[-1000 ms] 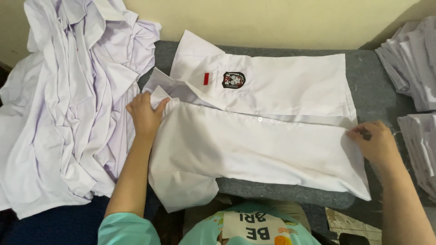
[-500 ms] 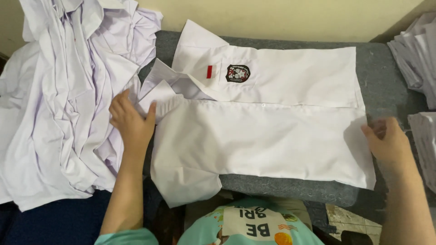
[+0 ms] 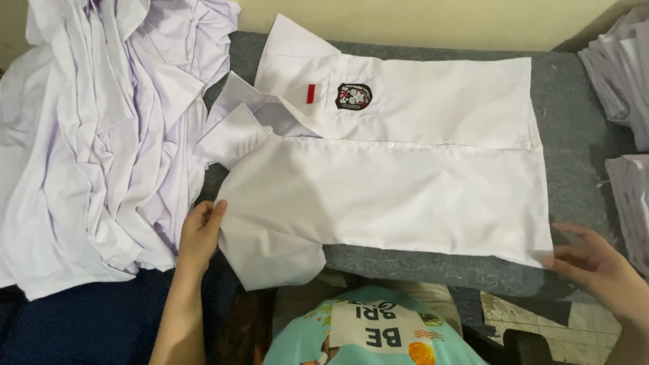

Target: Folding and smoothing white school shirts on a work table in a factory.

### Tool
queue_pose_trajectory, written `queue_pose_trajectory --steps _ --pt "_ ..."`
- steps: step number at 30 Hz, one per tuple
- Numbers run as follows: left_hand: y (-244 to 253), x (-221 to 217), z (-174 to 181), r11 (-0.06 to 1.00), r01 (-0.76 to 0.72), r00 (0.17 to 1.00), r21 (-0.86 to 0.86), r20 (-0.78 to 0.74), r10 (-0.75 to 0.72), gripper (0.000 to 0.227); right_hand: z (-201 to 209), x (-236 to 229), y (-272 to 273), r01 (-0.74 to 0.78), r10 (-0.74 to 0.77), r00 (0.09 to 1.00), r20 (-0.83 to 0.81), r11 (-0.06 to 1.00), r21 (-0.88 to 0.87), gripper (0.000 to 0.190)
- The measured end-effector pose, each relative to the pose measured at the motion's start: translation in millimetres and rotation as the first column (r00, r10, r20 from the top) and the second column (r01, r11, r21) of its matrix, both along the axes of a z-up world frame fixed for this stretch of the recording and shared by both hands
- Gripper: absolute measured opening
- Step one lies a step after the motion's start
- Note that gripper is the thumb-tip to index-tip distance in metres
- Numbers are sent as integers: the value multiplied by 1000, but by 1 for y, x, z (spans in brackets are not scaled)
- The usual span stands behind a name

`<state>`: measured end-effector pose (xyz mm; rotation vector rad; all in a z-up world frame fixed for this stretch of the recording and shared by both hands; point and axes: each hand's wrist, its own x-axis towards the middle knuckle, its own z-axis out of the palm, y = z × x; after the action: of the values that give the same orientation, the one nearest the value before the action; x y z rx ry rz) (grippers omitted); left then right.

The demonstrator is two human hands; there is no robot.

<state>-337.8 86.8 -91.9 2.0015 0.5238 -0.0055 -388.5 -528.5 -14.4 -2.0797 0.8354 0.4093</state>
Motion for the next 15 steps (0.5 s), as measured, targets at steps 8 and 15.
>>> queue_pose_trajectory --steps 8,15 --pt "-30 -10 29 914 -184 977 -363 -169 130 39 -30 -35 -21 53 -101 938 331 988 148 63" --pt "-34 -42 45 970 0 886 -242 -450 -112 62 -4 -26 17 100 -118 973 197 990 100 59"
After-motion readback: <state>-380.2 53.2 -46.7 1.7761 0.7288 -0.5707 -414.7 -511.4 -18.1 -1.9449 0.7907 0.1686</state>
